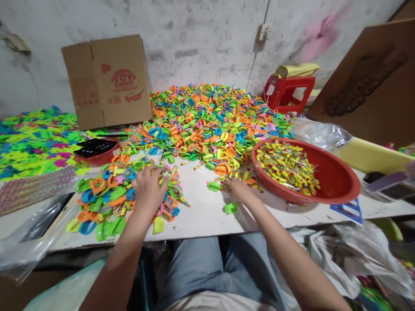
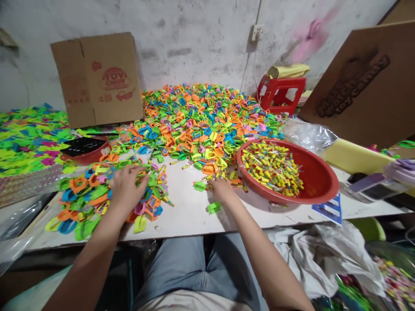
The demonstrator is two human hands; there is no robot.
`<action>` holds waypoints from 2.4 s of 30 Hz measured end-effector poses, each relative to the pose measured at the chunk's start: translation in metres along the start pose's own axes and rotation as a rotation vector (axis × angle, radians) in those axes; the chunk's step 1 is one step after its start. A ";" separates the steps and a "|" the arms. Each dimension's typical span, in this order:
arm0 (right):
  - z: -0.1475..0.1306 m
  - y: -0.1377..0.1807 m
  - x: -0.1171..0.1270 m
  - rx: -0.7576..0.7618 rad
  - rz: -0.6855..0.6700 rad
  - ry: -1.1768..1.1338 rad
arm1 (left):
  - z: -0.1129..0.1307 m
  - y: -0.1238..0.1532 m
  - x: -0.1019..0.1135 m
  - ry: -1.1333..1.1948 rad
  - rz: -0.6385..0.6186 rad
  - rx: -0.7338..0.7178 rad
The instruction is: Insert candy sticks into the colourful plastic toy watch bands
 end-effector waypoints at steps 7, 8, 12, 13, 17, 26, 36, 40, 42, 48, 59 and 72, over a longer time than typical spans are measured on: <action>0.004 0.004 -0.004 -0.027 0.000 0.008 | 0.070 -0.038 -0.079 0.176 -0.461 -0.178; 0.005 0.004 -0.004 -0.024 0.001 0.005 | 0.075 -0.046 -0.093 0.182 -0.494 -0.170; 0.008 0.006 -0.004 -0.012 -0.006 -0.005 | 0.085 -0.079 -0.141 0.194 -0.600 -0.083; 0.007 0.007 -0.004 -0.010 -0.006 -0.009 | 0.085 -0.085 -0.150 0.196 -0.613 -0.061; 0.006 0.007 -0.005 -0.016 -0.001 -0.025 | 0.081 -0.095 -0.174 0.211 -0.645 -0.002; 0.017 0.008 -0.005 -0.118 0.075 -0.131 | 0.079 -0.079 -0.187 0.404 -0.592 -0.073; 0.036 0.056 0.000 -0.079 0.246 -0.449 | 0.106 -0.113 -0.182 0.524 -0.421 -0.199; 0.038 0.073 0.003 -0.021 0.346 -0.590 | 0.112 -0.114 -0.182 0.532 -0.412 -0.219; 0.037 0.079 0.005 0.008 0.380 -0.646 | 0.113 -0.110 -0.180 0.557 -0.409 -0.223; 0.023 0.086 0.011 0.042 0.377 -0.705 | 0.114 -0.094 -0.162 0.717 -0.373 -0.207; -0.017 0.126 0.046 0.087 0.442 -0.892 | 0.126 0.027 -0.033 1.308 -0.347 -0.111; -0.047 0.155 0.059 0.321 0.525 -0.835 | 0.114 0.062 0.006 1.134 -0.212 -0.214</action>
Point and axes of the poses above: each hand's wrist, its own y-axis away from the middle knuckle, its own x-axis out of the back of the hand, z = x × y, the point moved 4 cm from there along -y, towards the middle knuckle, and after that the axes turned 9 degrees about -x, right-handed, at the moved point
